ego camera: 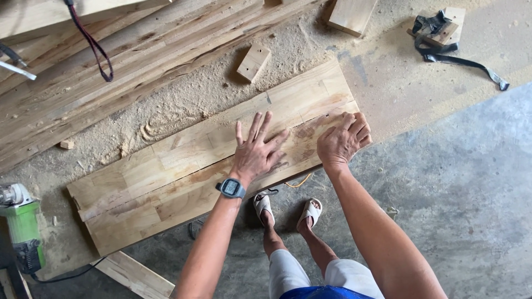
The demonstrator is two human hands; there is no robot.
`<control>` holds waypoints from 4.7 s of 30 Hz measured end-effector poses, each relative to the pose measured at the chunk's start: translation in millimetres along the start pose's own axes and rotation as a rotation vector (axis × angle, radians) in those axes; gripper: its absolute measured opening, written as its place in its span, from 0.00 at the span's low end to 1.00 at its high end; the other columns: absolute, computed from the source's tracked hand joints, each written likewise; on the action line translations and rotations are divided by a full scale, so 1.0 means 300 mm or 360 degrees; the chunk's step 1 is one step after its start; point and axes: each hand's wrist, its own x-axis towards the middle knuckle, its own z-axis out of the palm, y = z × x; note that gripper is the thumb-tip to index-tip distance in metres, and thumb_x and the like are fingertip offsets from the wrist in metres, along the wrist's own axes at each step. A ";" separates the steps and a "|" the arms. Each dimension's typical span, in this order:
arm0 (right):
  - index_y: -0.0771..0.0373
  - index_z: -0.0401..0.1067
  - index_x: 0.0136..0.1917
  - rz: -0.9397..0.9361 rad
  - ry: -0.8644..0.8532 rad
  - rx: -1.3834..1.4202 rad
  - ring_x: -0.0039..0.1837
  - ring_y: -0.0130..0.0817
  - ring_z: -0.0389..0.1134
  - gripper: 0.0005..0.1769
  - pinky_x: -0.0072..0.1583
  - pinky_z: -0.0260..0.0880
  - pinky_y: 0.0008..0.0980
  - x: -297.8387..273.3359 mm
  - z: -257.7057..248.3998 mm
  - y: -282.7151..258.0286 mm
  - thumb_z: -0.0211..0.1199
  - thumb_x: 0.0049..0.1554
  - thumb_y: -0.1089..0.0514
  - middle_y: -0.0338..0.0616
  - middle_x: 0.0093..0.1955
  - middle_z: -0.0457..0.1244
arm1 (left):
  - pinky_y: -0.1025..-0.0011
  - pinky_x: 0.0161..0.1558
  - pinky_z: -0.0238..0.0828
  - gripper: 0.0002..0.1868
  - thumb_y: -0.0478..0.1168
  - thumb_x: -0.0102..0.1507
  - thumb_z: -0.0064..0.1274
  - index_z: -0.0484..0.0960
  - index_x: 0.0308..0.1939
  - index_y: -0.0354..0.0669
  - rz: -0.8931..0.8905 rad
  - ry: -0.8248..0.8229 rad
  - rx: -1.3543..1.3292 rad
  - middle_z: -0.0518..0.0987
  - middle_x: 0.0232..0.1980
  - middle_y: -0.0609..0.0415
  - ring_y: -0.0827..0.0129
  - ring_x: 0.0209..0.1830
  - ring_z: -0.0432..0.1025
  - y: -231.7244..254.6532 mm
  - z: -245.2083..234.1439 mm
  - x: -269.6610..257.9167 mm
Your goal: The person uses a handheld electric sander to smooth a long wooden plank on a workbench. They move the sander back and forth along the plank's length, then set the tool down and wipe the plank's surface with their hands to remove dust.
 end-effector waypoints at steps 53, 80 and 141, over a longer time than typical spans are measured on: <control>0.56 0.60 0.57 0.0019 -0.0090 0.0014 0.63 0.51 0.52 0.21 0.65 0.44 0.49 0.004 0.012 0.019 0.55 0.48 0.58 0.45 0.61 0.52 | 0.25 0.68 0.12 0.35 0.68 0.69 0.26 0.53 0.81 0.73 -0.0811 -0.0110 -0.0228 0.50 0.82 0.40 0.43 0.83 0.38 0.325 -0.007 -0.042; 0.59 0.65 0.67 -0.0233 -0.0502 -0.0135 0.63 0.57 0.57 0.26 0.58 0.56 0.53 0.389 0.062 -0.057 0.57 0.57 0.50 0.54 0.62 0.56 | 0.30 0.66 0.44 0.36 0.46 0.70 0.38 0.50 0.81 0.38 -0.2570 0.0484 0.0165 0.49 0.79 0.28 0.35 0.80 0.43 -0.315 -0.220 -0.677; 0.68 0.74 0.42 0.0060 -0.1231 0.1623 0.36 0.26 0.63 0.08 0.40 0.65 0.24 0.363 -0.059 -0.204 0.73 0.53 0.67 0.44 0.32 0.62 | 0.32 0.69 0.41 0.38 0.46 0.70 0.47 0.54 0.80 0.35 -0.2508 0.0398 0.0166 0.51 0.77 0.26 0.34 0.78 0.45 -0.341 -0.199 -0.701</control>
